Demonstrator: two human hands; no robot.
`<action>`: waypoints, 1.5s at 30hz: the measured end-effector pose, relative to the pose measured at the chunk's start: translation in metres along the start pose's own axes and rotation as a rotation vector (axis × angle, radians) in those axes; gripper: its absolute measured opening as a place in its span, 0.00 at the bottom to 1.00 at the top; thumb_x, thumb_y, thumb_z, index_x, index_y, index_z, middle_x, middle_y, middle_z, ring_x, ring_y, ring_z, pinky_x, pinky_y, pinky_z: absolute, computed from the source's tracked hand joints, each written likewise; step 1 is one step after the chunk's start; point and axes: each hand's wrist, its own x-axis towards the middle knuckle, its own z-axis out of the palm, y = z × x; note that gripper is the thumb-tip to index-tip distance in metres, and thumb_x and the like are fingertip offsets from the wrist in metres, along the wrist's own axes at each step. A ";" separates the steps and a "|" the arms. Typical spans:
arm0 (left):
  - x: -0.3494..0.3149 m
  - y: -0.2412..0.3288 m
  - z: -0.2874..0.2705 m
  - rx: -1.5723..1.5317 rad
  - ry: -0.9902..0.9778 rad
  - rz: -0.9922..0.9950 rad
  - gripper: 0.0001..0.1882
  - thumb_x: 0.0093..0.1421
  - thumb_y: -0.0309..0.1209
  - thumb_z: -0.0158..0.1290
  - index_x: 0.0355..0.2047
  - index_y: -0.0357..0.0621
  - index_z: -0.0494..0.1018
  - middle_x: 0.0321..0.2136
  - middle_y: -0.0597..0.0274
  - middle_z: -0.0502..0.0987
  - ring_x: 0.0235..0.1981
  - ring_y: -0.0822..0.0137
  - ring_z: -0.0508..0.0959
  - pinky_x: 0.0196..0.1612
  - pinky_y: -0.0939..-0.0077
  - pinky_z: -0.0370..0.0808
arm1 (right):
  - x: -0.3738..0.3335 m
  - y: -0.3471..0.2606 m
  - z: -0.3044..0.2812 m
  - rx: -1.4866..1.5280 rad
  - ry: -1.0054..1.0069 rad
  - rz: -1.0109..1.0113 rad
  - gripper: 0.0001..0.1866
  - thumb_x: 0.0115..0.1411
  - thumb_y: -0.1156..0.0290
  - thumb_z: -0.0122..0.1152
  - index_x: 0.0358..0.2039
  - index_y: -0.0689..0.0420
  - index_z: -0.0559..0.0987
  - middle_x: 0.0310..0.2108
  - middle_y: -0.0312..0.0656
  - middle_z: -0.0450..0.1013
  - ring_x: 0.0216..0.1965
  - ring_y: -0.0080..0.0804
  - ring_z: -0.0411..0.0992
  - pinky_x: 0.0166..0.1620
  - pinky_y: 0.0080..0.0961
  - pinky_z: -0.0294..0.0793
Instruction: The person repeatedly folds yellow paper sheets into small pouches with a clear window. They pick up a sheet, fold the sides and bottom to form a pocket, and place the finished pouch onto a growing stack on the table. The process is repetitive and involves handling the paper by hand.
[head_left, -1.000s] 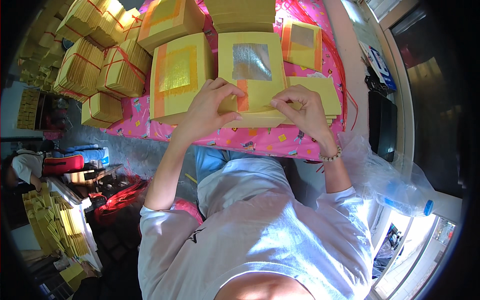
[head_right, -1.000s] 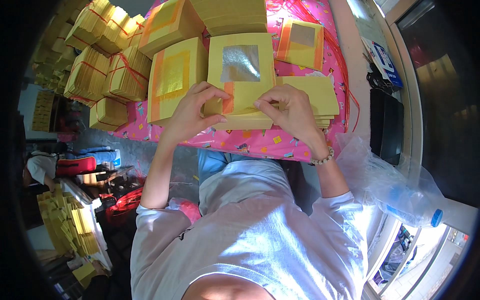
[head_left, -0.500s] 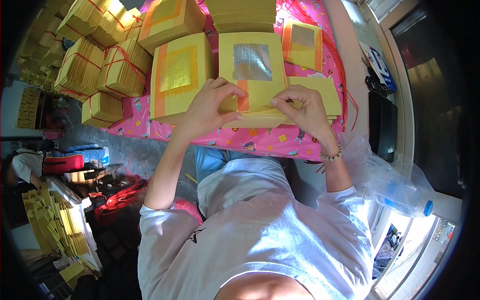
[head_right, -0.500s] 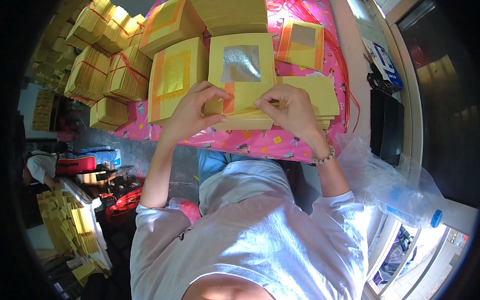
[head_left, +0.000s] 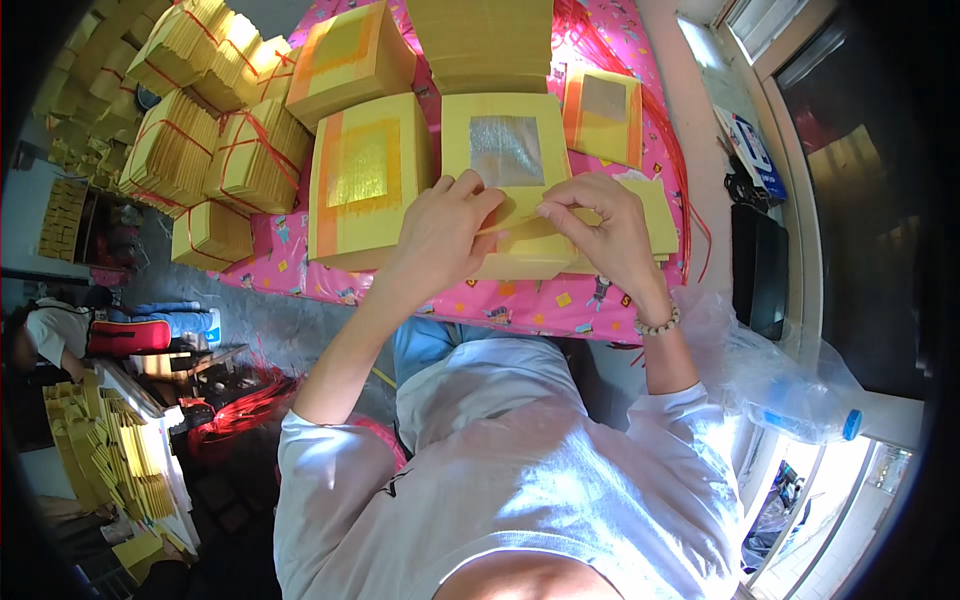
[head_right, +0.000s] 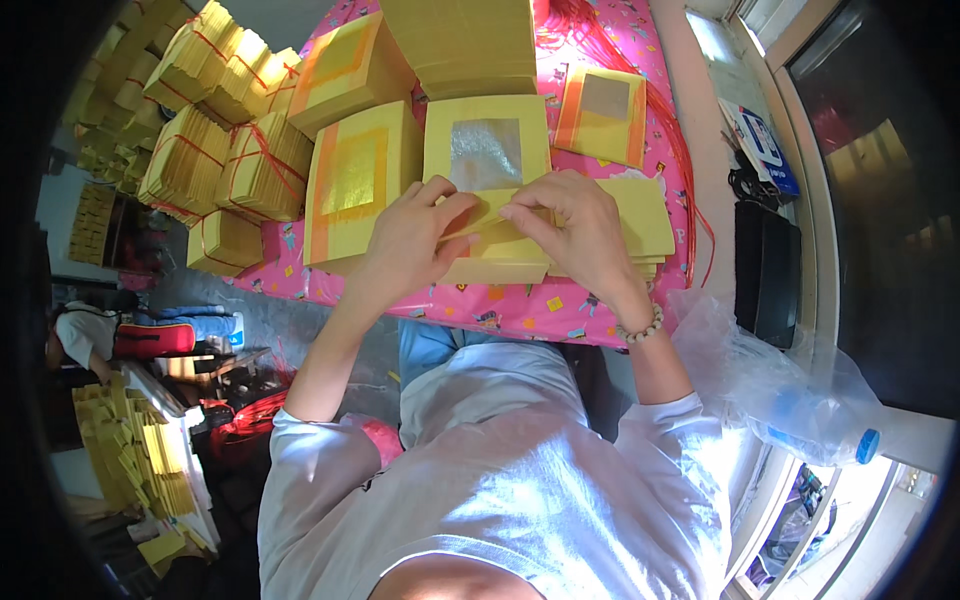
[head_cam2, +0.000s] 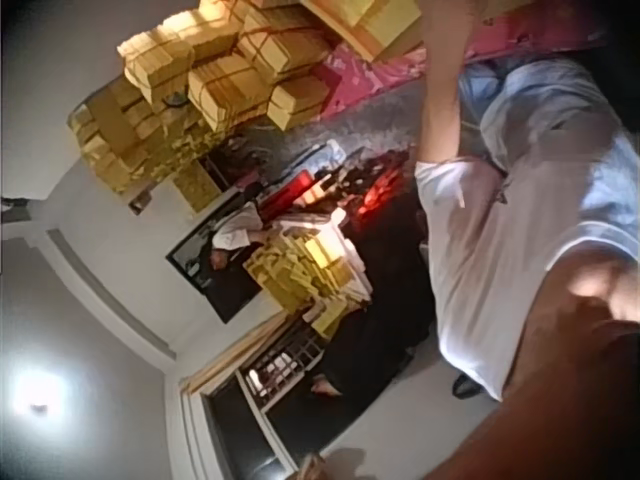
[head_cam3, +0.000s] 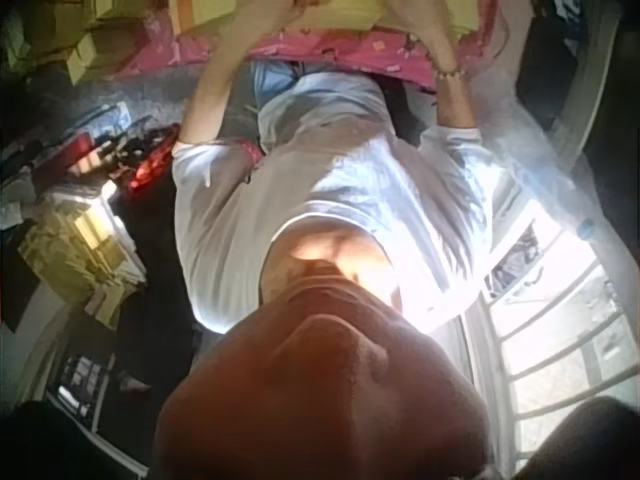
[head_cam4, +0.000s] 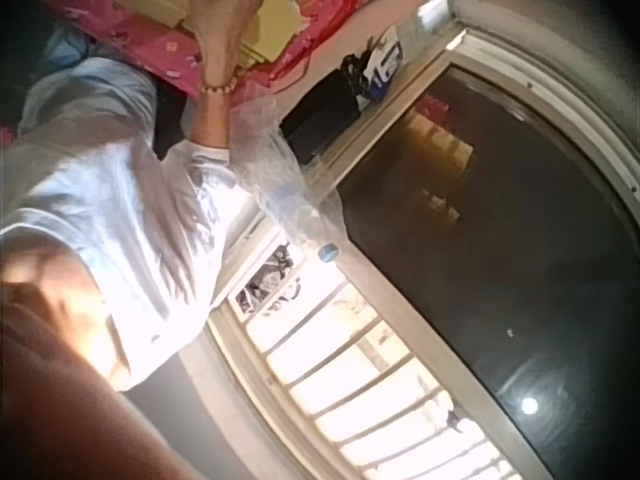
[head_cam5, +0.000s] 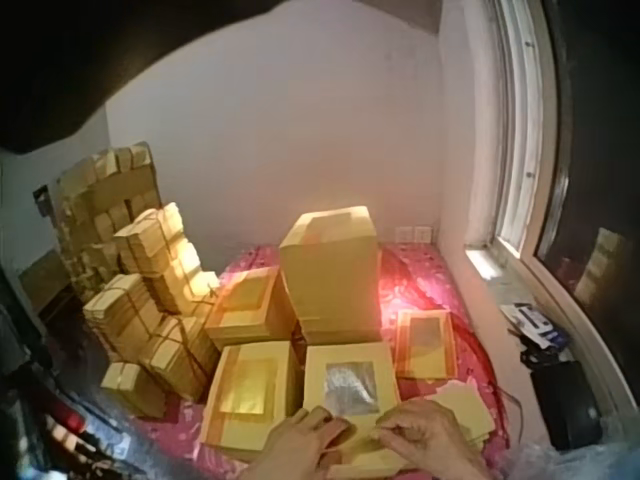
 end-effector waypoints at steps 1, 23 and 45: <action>0.001 -0.002 0.004 0.012 0.021 0.000 0.15 0.55 0.36 0.57 0.42 0.43 0.75 0.36 0.58 0.74 0.34 0.54 0.72 0.38 0.62 0.71 | 0.002 -0.002 0.000 -0.006 0.073 -0.045 0.13 0.49 0.68 0.70 0.35 0.58 0.80 0.34 0.42 0.75 0.39 0.35 0.73 0.42 0.28 0.71; -0.013 0.011 0.001 -1.179 -0.156 -0.077 0.18 0.66 0.35 0.49 0.51 0.36 0.70 0.37 0.65 0.76 0.37 0.79 0.71 0.40 0.81 0.71 | -0.034 -0.002 0.021 0.912 -0.095 0.243 0.41 0.46 0.69 0.76 0.58 0.62 0.65 0.52 0.41 0.69 0.53 0.27 0.67 0.54 0.29 0.69; 0.028 0.005 0.027 -1.296 0.226 -0.168 0.22 0.58 0.18 0.52 0.53 0.34 0.63 0.47 0.58 0.73 0.48 0.72 0.72 0.52 0.76 0.69 | 0.004 0.001 0.027 0.673 0.256 0.162 0.29 0.56 0.76 0.63 0.56 0.63 0.61 0.47 0.43 0.70 0.46 0.27 0.71 0.48 0.24 0.73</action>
